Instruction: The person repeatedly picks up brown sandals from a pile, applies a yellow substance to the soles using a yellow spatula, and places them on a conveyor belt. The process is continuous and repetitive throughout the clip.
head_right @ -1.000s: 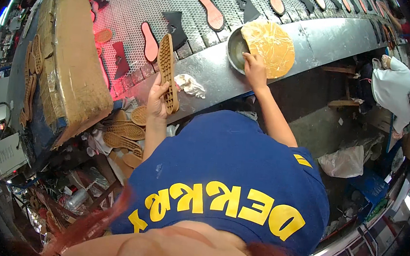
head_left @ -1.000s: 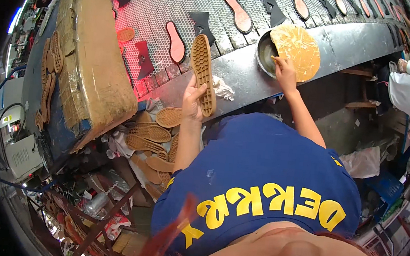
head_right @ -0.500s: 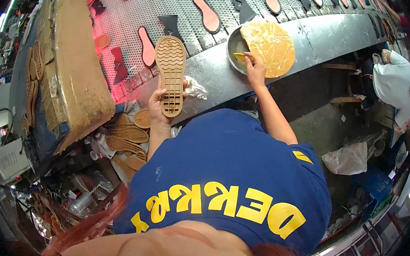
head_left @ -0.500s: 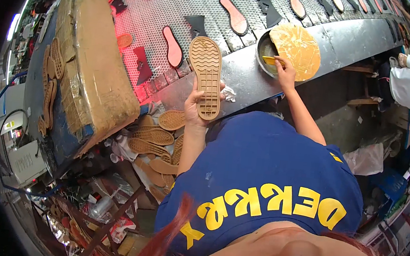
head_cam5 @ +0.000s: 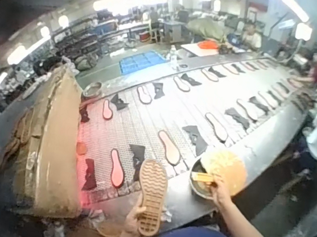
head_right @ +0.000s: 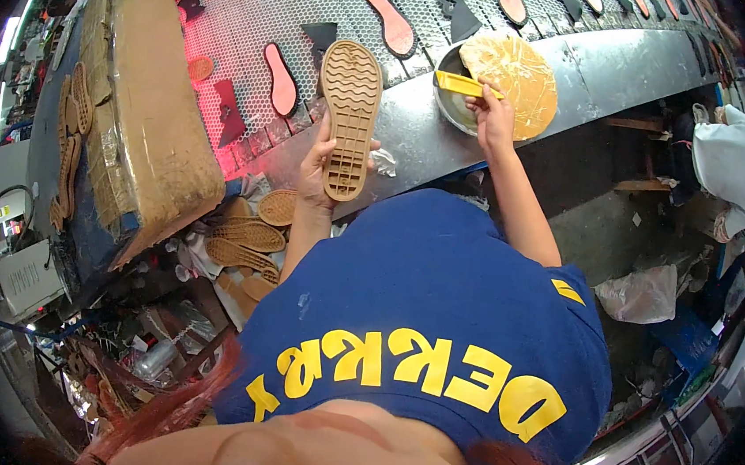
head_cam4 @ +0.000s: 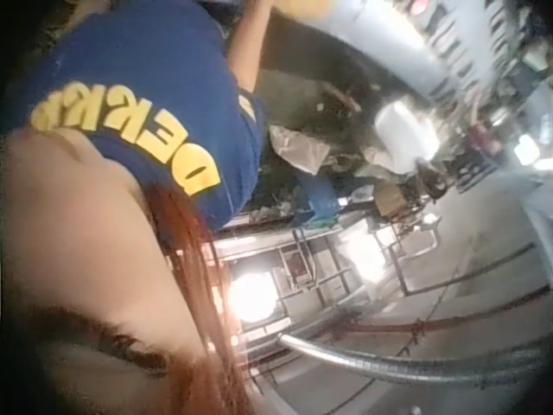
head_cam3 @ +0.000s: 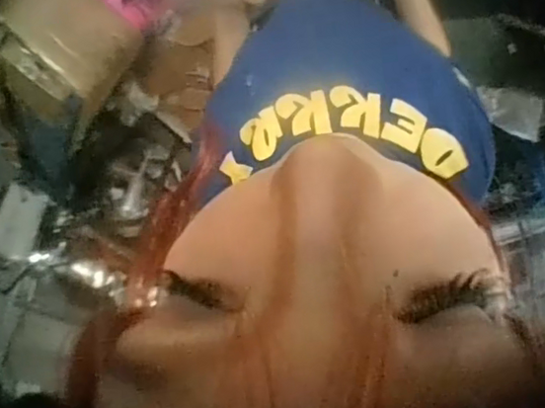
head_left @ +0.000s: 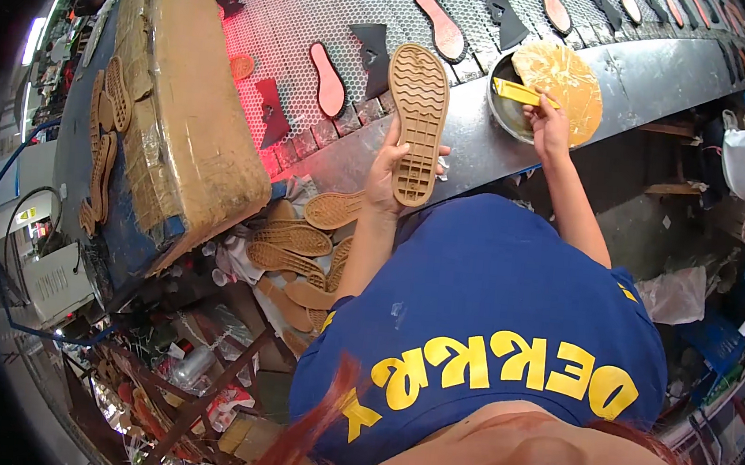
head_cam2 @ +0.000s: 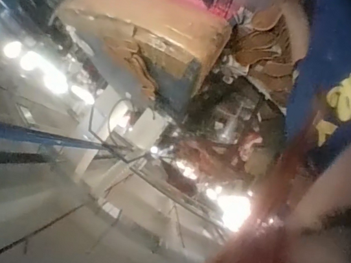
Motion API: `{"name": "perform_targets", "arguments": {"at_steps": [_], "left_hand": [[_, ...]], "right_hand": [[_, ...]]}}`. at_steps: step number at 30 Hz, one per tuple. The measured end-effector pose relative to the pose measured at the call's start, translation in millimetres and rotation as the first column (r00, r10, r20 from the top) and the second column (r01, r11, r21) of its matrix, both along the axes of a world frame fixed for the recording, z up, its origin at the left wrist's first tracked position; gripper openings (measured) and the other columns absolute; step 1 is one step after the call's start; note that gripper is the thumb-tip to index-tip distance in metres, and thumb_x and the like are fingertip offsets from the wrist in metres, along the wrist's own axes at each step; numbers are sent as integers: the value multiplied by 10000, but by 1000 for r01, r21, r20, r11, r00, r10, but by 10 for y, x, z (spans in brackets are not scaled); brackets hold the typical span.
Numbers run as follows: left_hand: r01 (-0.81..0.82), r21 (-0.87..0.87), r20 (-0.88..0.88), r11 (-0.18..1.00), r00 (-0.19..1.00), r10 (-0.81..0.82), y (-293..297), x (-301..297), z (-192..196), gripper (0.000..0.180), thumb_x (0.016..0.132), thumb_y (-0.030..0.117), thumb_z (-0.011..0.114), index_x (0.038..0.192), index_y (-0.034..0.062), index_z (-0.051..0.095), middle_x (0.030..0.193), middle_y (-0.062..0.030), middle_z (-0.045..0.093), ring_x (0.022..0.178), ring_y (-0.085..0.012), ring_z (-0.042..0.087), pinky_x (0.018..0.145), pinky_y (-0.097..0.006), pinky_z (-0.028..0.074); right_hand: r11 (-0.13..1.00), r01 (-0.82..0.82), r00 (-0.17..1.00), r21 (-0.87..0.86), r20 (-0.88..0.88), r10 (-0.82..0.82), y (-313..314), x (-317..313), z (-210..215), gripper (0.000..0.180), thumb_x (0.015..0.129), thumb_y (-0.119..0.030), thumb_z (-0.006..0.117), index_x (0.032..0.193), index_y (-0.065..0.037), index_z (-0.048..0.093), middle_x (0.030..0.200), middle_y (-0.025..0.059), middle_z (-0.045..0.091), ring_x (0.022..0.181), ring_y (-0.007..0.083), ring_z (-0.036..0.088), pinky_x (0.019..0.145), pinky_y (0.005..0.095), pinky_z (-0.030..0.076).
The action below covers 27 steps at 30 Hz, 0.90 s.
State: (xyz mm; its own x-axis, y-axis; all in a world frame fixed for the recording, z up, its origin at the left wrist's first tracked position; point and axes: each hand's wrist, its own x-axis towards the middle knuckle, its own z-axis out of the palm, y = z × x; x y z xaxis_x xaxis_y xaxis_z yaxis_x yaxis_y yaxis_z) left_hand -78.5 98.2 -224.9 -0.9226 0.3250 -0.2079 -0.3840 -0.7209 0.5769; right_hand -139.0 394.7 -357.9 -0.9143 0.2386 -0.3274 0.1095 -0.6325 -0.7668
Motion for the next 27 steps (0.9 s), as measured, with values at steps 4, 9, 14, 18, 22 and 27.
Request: {"name": "perform_targets", "arguments": {"at_steps": [4, 9, 14, 18, 22, 27], "left_hand": [[36, -8, -45, 999, 998, -37, 62, -4, 30, 762, 851, 126, 454, 1534, 72, 121, 1349, -223, 480, 1007, -371, 637, 719, -399, 596], [96, -14, -73, 995, 993, -97, 135, -35, 105, 768, 846, 129, 465, 1535, 77, 130, 1345, -236, 476, 1005, -372, 642, 715, -390, 600], [164, -19, -90, 986, 982, -165, 155, -24, 193, 814, 819, 149, 505, 1539, 83, 131, 1360, -238, 463, 1018, -378, 639, 719, -398, 600], [199, -11, -87, 980, 976, -200, 180, 7, 256, 839, 802, 161, 531, 1540, 86, 138, 1348, -236, 469, 1018, -378, 639, 724, -408, 596], [223, 8, -101, 975, 970, -221, 201, 23, 240, 832, 812, 166, 548, 1538, 87, 151, 1321, -234, 484, 994, -368, 643, 719, -402, 592], [235, -2, -124, 972, 965, -233, 232, -1, 253, 805, 850, 199, 558, 1536, 81, 155, 1303, -229, 495, 941, -337, 649, 693, -383, 587]], "right_hand": [[995, 11, 990, -97, -136, -24, -322, -27, 814, 199, 998, -137, 498, 1151, -12, 526, 988, 144, 635, 758, 210, 643, 716, 339, 526], [954, -6, 884, 300, -445, 145, -733, 71, 1541, 221, 1035, -148, 415, 1184, 12, 444, 1188, 179, 553, 966, 243, 663, 853, 353, 554], [881, 42, 787, 472, -558, 262, -814, 66, 1578, 220, 1023, -157, 449, 1174, 2, 460, 1287, 198, 484, 1025, 299, 649, 905, 398, 547], [854, 87, 801, 513, -545, 246, -786, 41, 1549, 218, 1019, -176, 461, 1143, 1, 487, 1279, 191, 485, 1037, 298, 640, 929, 407, 540], [856, 80, 814, 510, -529, 239, -755, 70, 1554, 216, 1017, -179, 468, 1133, 1, 501, 1278, 181, 487, 1057, 295, 626, 933, 404, 537], [840, 148, 805, 523, -556, 204, -804, 88, 1557, 171, 1003, -158, 515, 1088, -12, 541, 1229, 141, 540, 1022, 168, 595, 817, 262, 530]]}}
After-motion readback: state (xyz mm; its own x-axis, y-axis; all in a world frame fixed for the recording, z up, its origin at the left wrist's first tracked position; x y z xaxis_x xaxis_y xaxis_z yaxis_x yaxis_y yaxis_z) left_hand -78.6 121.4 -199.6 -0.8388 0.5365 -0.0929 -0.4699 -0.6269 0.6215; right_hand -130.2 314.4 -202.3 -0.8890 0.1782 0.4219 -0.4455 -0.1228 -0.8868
